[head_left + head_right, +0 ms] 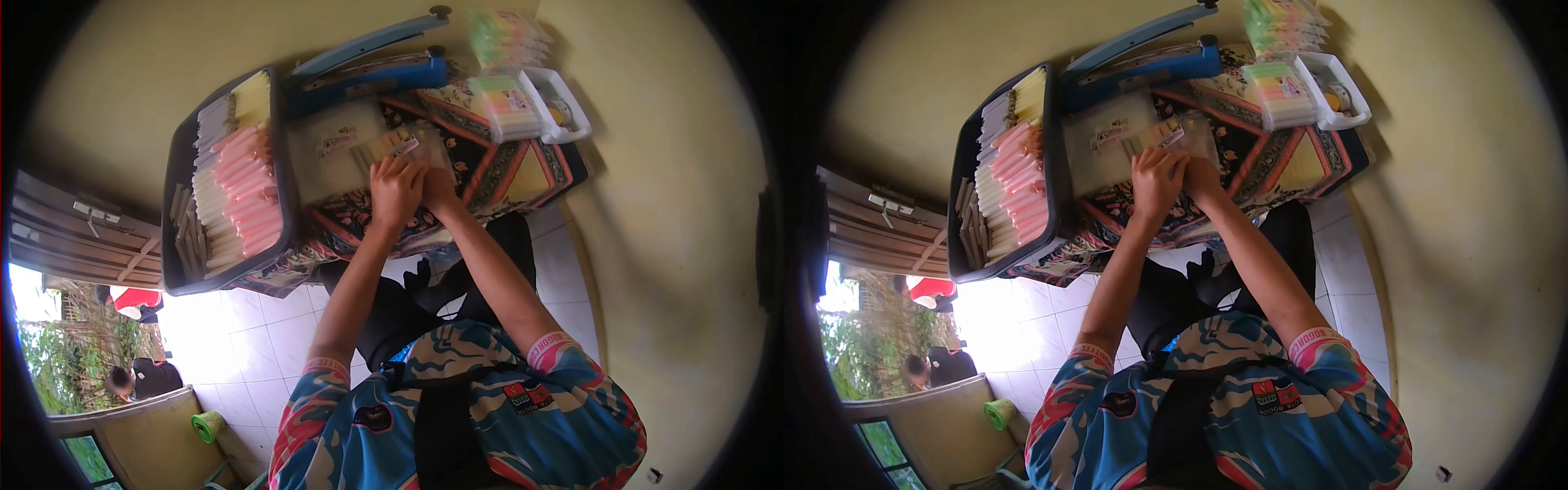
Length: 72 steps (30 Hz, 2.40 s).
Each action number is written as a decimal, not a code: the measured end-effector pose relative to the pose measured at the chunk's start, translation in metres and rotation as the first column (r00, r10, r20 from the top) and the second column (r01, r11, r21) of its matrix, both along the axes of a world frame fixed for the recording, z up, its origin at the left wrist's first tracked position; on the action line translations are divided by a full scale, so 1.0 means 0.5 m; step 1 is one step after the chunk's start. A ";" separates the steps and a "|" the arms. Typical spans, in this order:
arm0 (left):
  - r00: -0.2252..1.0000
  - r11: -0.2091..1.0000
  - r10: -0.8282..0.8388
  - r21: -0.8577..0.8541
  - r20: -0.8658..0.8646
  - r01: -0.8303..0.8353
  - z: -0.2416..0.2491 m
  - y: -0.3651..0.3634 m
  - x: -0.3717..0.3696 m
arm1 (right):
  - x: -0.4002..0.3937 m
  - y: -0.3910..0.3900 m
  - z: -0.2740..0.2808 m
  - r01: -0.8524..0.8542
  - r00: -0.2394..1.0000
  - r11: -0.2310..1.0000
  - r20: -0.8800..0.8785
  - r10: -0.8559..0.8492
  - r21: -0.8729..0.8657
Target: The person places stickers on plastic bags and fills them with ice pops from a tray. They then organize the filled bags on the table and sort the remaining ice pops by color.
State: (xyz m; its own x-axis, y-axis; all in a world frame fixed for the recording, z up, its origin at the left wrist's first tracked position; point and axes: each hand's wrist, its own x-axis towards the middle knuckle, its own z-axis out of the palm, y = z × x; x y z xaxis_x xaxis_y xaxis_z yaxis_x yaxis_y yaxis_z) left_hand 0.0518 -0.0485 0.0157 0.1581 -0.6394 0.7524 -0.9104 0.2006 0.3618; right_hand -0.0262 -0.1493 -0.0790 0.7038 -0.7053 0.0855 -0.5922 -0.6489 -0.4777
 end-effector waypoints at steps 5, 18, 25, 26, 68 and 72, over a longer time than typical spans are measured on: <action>1.000 1.000 -0.006 0.024 -0.016 0.006 -0.002 0.007 -0.002 | -0.006 -0.012 -0.020 -0.086 0.992 0.993 0.083 0.092 -0.078; 1.000 1.000 -0.011 0.011 -0.012 0.011 -0.016 0.006 -0.017 | -0.016 0.010 0.060 -0.127 0.819 0.991 0.567 0.087 0.032; 1.000 1.000 -0.019 -0.010 -0.021 0.018 -0.023 0.005 -0.018 | -0.019 0.030 0.083 0.028 0.776 0.990 0.628 0.067 -0.140; 1.000 1.000 -0.020 -0.006 -0.021 0.020 -0.024 0.006 -0.018 | -0.020 0.033 0.092 0.029 0.764 0.988 0.640 0.074 -0.149; 0.993 0.988 -0.084 0.134 0.079 0.073 0.108 0.106 -0.020 | -0.071 0.059 0.051 -0.149 0.965 0.986 0.208 0.162 -0.080; 0.981 0.991 -0.083 0.118 0.177 0.063 0.216 0.176 0.101 | -0.147 0.143 0.090 -0.094 0.877 0.985 0.456 0.151 -0.146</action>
State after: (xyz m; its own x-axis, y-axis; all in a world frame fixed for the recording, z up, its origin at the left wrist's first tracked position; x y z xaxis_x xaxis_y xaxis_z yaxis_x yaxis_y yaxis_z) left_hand 0.1021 0.0395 0.1237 -0.0240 -0.7254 0.6879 -0.9472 0.2366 0.2164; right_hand -0.0995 -0.0780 -0.0340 0.6434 -0.5806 0.4990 -0.2333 -0.7694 -0.5946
